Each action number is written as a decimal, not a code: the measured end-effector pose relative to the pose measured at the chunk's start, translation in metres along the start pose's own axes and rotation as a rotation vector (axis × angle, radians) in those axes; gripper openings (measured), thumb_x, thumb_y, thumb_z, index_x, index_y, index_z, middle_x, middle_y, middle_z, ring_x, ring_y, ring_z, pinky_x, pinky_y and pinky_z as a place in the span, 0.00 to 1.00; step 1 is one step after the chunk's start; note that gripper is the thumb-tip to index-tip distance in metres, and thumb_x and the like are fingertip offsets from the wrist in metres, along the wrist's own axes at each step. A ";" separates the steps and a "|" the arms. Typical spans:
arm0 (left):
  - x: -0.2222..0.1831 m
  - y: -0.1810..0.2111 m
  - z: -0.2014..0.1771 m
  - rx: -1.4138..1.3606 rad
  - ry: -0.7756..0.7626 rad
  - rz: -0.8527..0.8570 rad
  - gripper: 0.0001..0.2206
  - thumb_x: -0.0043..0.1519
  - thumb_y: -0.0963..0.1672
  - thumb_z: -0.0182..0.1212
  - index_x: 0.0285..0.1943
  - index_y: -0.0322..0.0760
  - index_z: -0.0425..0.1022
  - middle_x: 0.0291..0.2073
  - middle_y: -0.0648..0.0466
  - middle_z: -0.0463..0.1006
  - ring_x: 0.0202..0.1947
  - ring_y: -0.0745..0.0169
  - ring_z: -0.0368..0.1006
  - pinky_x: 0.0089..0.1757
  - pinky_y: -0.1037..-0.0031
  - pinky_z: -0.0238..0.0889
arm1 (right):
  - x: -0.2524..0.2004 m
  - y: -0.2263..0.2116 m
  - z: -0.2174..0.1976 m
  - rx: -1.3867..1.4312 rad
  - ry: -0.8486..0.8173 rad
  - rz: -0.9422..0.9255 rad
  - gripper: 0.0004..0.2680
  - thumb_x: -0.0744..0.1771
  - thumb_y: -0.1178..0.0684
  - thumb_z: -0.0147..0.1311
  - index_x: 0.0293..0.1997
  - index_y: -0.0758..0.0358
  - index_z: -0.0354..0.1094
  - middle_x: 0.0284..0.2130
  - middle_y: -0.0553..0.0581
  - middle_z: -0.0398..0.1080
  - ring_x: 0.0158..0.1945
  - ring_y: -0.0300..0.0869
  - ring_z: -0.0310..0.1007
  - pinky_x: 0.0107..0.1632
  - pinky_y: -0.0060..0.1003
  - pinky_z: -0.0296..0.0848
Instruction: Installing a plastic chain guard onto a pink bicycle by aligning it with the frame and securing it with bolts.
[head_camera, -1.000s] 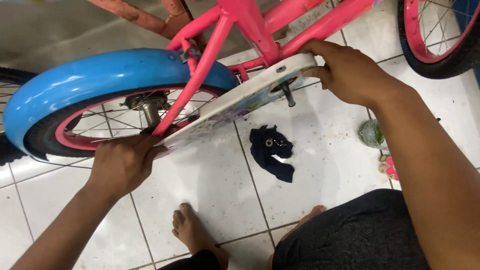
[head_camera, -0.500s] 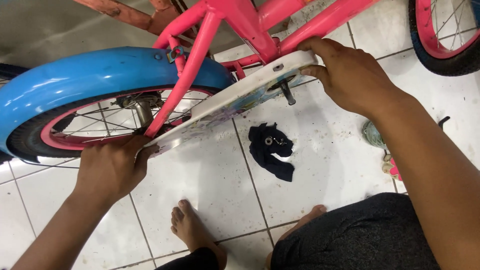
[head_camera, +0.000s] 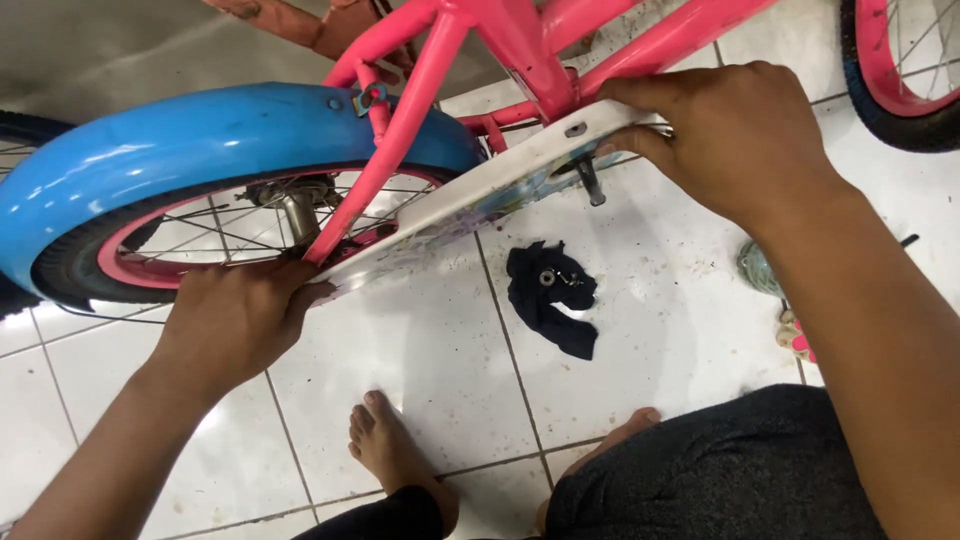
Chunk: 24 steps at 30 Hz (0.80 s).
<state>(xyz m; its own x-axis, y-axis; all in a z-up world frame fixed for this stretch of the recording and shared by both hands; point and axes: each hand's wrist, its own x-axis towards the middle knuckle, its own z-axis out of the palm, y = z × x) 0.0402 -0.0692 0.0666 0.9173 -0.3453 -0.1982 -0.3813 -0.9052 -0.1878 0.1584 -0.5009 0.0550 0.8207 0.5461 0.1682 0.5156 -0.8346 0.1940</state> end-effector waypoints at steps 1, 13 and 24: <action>-0.001 0.001 -0.003 -0.002 0.000 0.006 0.10 0.65 0.50 0.57 0.46 0.49 0.82 0.26 0.55 0.83 0.19 0.49 0.76 0.25 0.66 0.65 | 0.000 -0.002 0.000 -0.002 -0.004 0.004 0.15 0.71 0.32 0.54 0.62 0.37 0.78 0.45 0.42 0.81 0.34 0.42 0.80 0.41 0.35 0.74; -0.008 0.010 -0.023 0.049 -0.025 -0.046 0.11 0.66 0.50 0.56 0.49 0.47 0.81 0.29 0.55 0.84 0.19 0.51 0.78 0.24 0.67 0.69 | 0.017 -0.026 -0.012 0.280 -0.026 -0.037 0.15 0.68 0.44 0.60 0.61 0.51 0.77 0.53 0.50 0.77 0.44 0.44 0.78 0.48 0.42 0.73; 0.095 0.109 -0.043 -0.306 0.529 0.253 0.23 0.66 0.47 0.63 0.66 0.28 0.67 0.55 0.43 0.75 0.44 0.47 0.77 0.33 0.65 0.70 | 0.026 -0.023 -0.023 0.768 -0.068 0.184 0.16 0.59 0.52 0.74 0.49 0.57 0.81 0.18 0.52 0.69 0.20 0.40 0.62 0.28 0.36 0.60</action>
<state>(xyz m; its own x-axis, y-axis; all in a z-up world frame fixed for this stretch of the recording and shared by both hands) 0.0910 -0.2118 0.0689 0.7659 -0.5613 0.3134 -0.6145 -0.7826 0.1001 0.1617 -0.4656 0.0771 0.9099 0.4093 0.0680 0.3750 -0.7411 -0.5569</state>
